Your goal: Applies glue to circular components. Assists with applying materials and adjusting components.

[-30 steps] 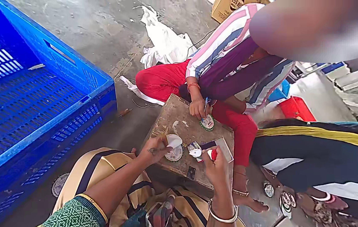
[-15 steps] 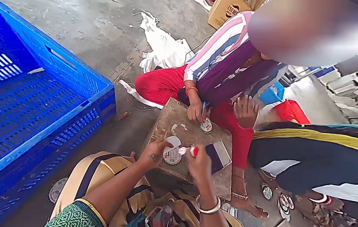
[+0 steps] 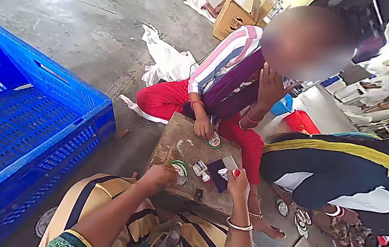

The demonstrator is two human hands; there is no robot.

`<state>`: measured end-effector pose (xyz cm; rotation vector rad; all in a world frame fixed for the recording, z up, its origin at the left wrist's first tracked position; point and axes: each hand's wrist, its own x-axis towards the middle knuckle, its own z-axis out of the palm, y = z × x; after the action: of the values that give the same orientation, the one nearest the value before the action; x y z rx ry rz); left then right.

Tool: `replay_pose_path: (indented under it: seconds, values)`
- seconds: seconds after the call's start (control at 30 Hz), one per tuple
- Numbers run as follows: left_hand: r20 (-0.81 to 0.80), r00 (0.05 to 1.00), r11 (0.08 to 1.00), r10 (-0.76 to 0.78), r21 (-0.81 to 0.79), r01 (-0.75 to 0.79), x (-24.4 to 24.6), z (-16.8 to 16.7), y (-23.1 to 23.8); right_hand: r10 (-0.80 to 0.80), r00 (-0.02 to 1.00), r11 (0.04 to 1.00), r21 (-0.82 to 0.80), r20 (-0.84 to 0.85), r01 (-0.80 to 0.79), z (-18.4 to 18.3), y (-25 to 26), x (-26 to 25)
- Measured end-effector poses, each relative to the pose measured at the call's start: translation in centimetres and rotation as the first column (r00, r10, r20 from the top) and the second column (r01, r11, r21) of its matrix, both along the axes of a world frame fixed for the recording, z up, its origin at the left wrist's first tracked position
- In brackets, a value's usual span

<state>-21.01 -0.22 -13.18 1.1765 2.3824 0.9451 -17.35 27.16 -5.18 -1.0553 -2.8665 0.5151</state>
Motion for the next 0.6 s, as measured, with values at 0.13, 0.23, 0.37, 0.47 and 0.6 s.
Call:
replay_pose_path:
  seconds: [0.13, 0.23, 0.37, 0.47, 0.6]
  values:
    - [0.089, 0.994, 0.997, -0.062, -0.037, 0.065, -2.3, 1.4, -1.2, 0.118, 0.984, 0.988, -0.081, -0.136, -0.13, 0.9, -1.5, 1.1]
    - [0.186, 0.983, 1.0, -0.008, 0.015, 0.005, -2.8, 1.0, -1.4, 0.209, 0.949, 0.955, -0.16, -0.237, -0.251, 0.8, -2.7, 2.1]
    - [0.235, 0.97, 0.963, 0.069, 0.239, -0.126, -2.7, -0.2, -1.6, 0.323, 0.894, 0.9, -0.192, -0.311, -0.392, 1.1, -4.6, 2.9]
    - [0.288, 0.945, 0.931, 0.154, 0.277, -0.236, -2.5, -0.3, -1.6, 0.434, 0.852, 0.85, -0.181, -0.292, -0.495, 0.7, -6.2, 2.6]
    - [0.346, 0.915, 0.92, 0.205, 0.251, -0.301, -2.2, 0.2, -1.5, 0.549, 0.816, 0.799, -0.173, -0.18, -0.575, 0.3, -8.0, 1.0]
